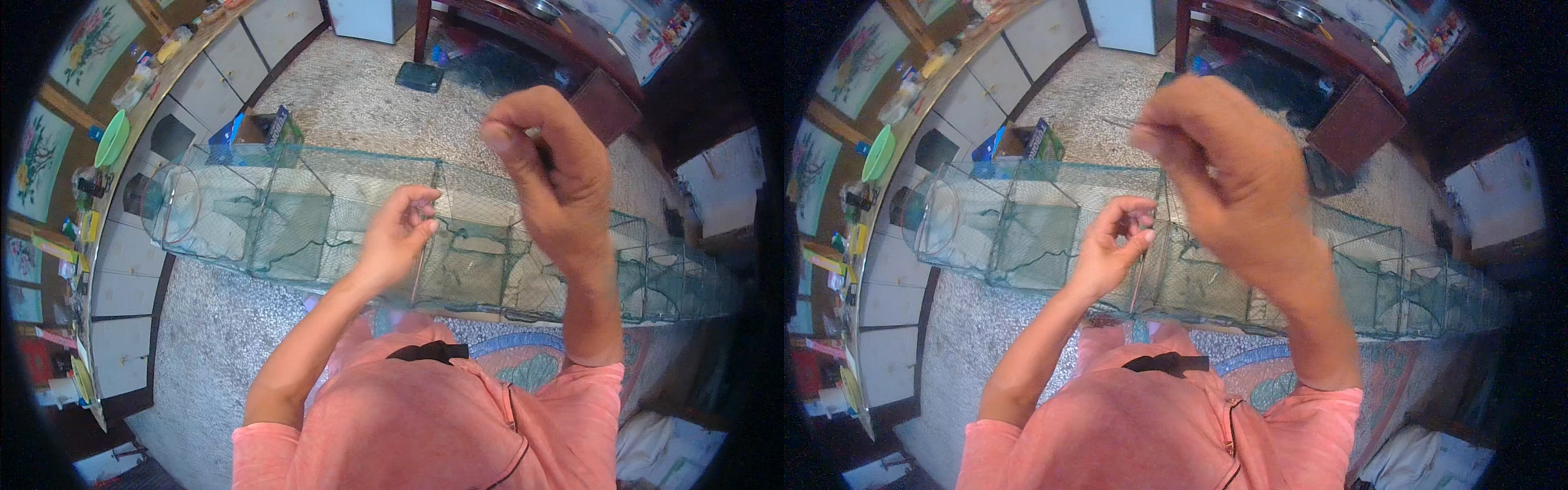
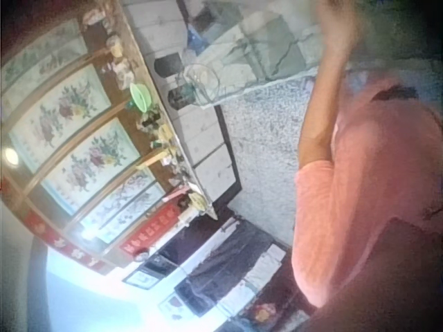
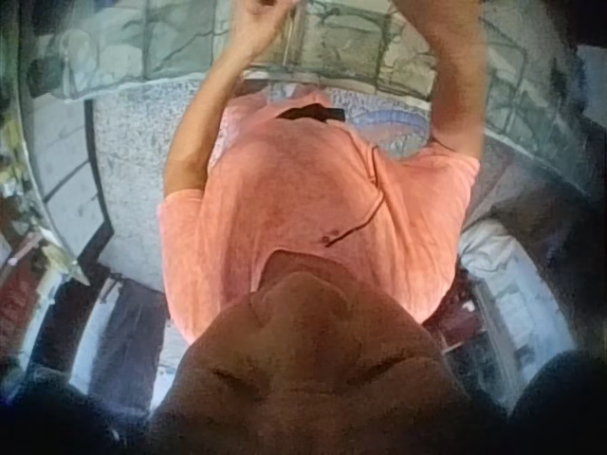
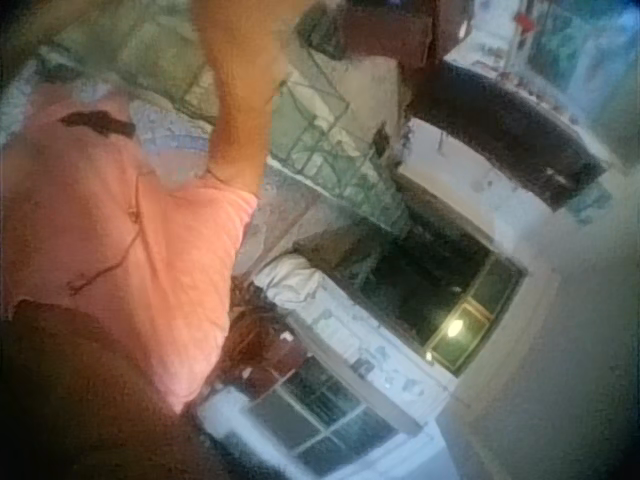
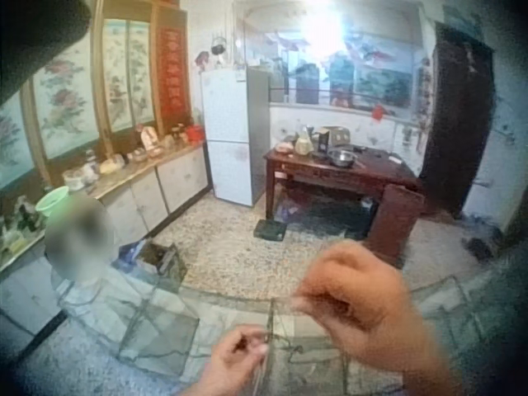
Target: The person repairs a long green mesh fishing net using a black netting needle and string by threading and tying knots through the mesh.
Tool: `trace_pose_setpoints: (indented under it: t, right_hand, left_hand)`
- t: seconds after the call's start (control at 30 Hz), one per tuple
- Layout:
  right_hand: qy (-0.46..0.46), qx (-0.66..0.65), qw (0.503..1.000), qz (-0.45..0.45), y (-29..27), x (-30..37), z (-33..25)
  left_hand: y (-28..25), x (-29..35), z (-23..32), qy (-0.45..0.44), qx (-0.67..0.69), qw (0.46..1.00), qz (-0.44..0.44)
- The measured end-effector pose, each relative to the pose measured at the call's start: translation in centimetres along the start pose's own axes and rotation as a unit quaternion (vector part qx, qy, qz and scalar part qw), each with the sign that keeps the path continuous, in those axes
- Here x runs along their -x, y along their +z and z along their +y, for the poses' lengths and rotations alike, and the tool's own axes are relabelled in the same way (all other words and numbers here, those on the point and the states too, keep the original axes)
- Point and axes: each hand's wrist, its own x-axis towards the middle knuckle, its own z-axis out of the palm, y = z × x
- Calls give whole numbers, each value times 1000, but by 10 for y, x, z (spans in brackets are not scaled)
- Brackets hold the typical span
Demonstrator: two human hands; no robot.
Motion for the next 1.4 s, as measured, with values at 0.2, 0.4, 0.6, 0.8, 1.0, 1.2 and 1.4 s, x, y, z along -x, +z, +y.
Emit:
trace_pose_setpoints:
  t: [0.2, 0.4, 0.6, 0.8, 1.0, 1.2, 1.4]
  right_hand:
    - [460, 6, 845, -274, -72, 51, 29]
    - [435, -5, 901, -13, -41, 92, 30]
    - [425, -37, 897, -115, 21, 106, -15]
    - [488, 29, 854, -178, 53, 98, -25]
    - [509, -3, 846, -161, 72, 115, -6]
    - [521, -34, 829, -199, 81, 108, -6]
    - [514, 6, 819, -255, 81, 98, -4]
  left_hand:
    - [-24, -4, 7, -6, -50, 997, -62]
    - [-28, 12, 31, 35, -182, 980, -76]
    - [-43, 36, 19, -4, -213, 973, -86]
    - [-34, 40, 0, -18, -219, 964, -149]
    - [-28, 33, -12, -93, -183, 959, -197]
    - [-29, 34, -11, -86, -209, 950, -216]
    - [-32, 31, 3, -201, -176, 949, -168]
